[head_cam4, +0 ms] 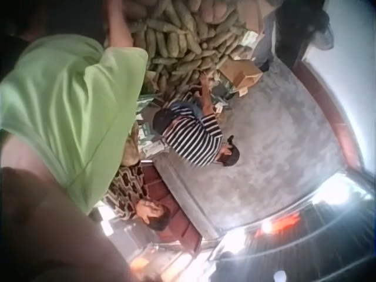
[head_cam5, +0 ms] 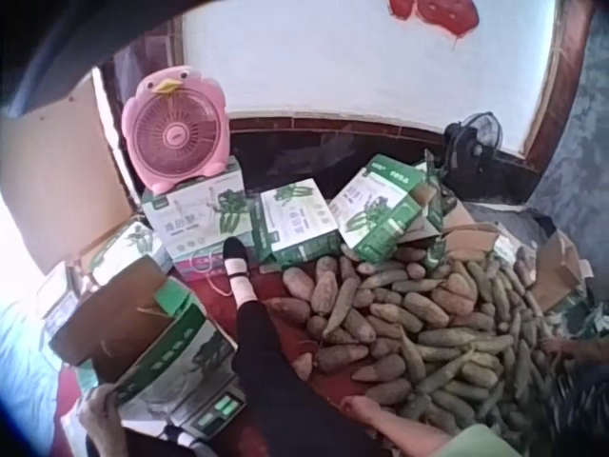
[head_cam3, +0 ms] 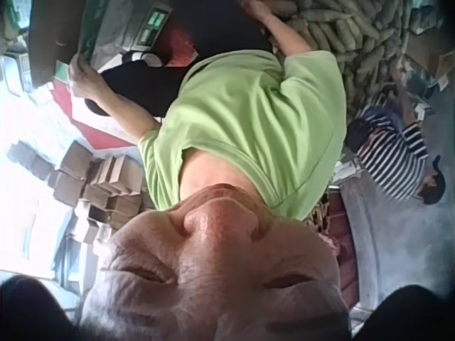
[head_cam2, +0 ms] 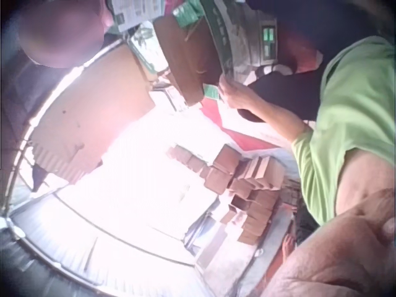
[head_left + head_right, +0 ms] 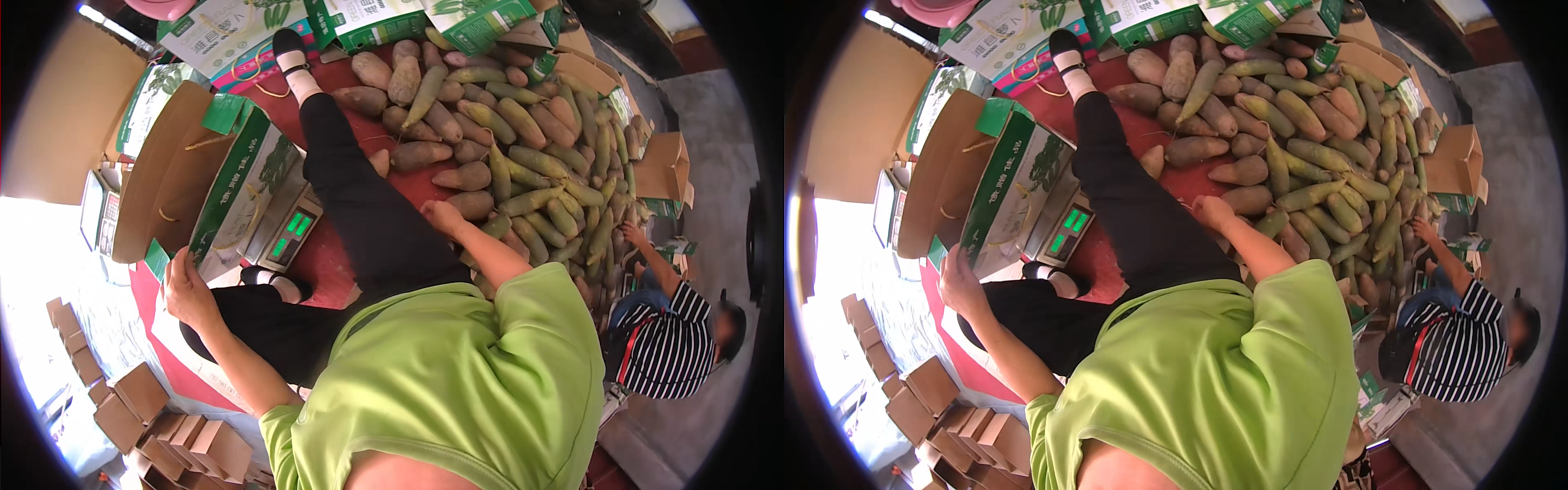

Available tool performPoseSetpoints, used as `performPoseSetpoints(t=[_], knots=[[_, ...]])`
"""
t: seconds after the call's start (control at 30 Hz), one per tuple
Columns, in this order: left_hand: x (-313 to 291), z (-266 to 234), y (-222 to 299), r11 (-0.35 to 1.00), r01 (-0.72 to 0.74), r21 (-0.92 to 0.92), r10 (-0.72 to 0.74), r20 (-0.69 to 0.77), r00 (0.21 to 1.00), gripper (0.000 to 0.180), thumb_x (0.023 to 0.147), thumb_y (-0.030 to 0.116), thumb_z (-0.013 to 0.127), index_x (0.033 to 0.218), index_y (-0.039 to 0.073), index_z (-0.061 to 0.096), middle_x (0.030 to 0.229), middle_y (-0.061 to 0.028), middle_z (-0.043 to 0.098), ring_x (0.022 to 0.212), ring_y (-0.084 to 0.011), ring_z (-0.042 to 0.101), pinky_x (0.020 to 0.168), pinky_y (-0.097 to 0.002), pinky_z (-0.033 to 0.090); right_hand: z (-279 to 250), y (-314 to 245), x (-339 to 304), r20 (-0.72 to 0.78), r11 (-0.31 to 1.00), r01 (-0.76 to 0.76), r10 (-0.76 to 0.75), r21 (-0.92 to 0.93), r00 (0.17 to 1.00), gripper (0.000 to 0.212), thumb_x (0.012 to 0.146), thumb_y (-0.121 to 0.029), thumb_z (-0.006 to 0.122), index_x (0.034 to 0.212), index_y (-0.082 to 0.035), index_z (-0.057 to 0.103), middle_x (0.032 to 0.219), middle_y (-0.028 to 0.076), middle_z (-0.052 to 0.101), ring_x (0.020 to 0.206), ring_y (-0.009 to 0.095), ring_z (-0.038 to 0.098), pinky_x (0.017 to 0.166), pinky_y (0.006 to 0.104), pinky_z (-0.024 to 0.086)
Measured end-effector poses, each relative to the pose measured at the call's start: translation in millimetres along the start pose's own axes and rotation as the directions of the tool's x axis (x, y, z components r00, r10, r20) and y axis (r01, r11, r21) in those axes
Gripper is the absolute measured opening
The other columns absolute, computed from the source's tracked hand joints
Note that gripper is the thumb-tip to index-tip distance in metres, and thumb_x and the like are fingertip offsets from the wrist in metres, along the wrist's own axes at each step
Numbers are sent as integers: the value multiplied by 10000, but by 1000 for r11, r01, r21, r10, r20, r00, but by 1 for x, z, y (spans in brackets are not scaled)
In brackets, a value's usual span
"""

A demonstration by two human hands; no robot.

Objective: Sorting and packing radishes into cardboard boxes on a scale for weighing.

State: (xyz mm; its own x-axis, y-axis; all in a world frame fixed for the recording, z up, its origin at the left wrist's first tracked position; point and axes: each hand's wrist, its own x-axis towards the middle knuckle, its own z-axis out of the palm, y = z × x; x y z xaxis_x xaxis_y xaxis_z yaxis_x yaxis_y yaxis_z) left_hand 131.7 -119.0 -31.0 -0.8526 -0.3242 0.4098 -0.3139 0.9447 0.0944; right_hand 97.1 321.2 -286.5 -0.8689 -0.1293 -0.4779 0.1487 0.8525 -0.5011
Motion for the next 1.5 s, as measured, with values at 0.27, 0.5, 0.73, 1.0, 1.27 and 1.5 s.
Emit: performPoseSetpoints(t=[0.27,0.5,0.73,1.0,1.27,1.5], knots=[[1,-1,21,999,35,9,-36,11,999,146,864,193,586,958,127,676,882,-51,674,763,-259,647,652,-363,485,5,40,-20,-52,997,3,1,75,999,148,768,-107,554,879,-86,649,847,156,653,851,348,618,752,433,484],[-4,-11,18,995,79,-53,-72,125,990,271,840,154,607,1110,159,635,999,-51,671,879,-258,644,723,-352,492,-62,55,-27,-316,945,-233,154,-230,936,219,788,-129,530,966,-174,651,1038,91,619,1005,307,589,821,429,504],[-2,0,21,987,85,139,-103,132,986,106,836,248,614,919,182,601,856,0,655,793,-264,634,623,-382,483,-69,155,-68,-135,855,-515,503,-68,854,502,674,-210,744,1142,-130,581,1178,153,568,1115,322,537,926,405,455],[-10,6,8,993,70,94,-73,26,997,122,849,294,598,939,212,612,854,-5,663,761,-261,645,577,-380,469,-47,176,-58,-121,775,-550,606,313,786,575,631,-94,787,1156,-76,553,1106,149,608,1033,273,590,890,369,461],[-9,8,13,993,64,99,-62,-16,998,119,835,268,611,934,202,620,843,-14,665,729,-278,644,566,-389,472,-69,109,-62,74,559,-634,716,534,694,540,594,-91,817,1062,-60,550,989,109,622,924,249,597,793,367,475],[-7,8,18,996,57,73,-54,-42,998,111,795,179,648,900,169,617,794,-12,640,734,-258,626,603,-372,469,-91,40,-50,-195,963,-261,270,70,943,565,572,-78,810,1067,-73,535,949,98,613,911,277,591,772,363,466]])
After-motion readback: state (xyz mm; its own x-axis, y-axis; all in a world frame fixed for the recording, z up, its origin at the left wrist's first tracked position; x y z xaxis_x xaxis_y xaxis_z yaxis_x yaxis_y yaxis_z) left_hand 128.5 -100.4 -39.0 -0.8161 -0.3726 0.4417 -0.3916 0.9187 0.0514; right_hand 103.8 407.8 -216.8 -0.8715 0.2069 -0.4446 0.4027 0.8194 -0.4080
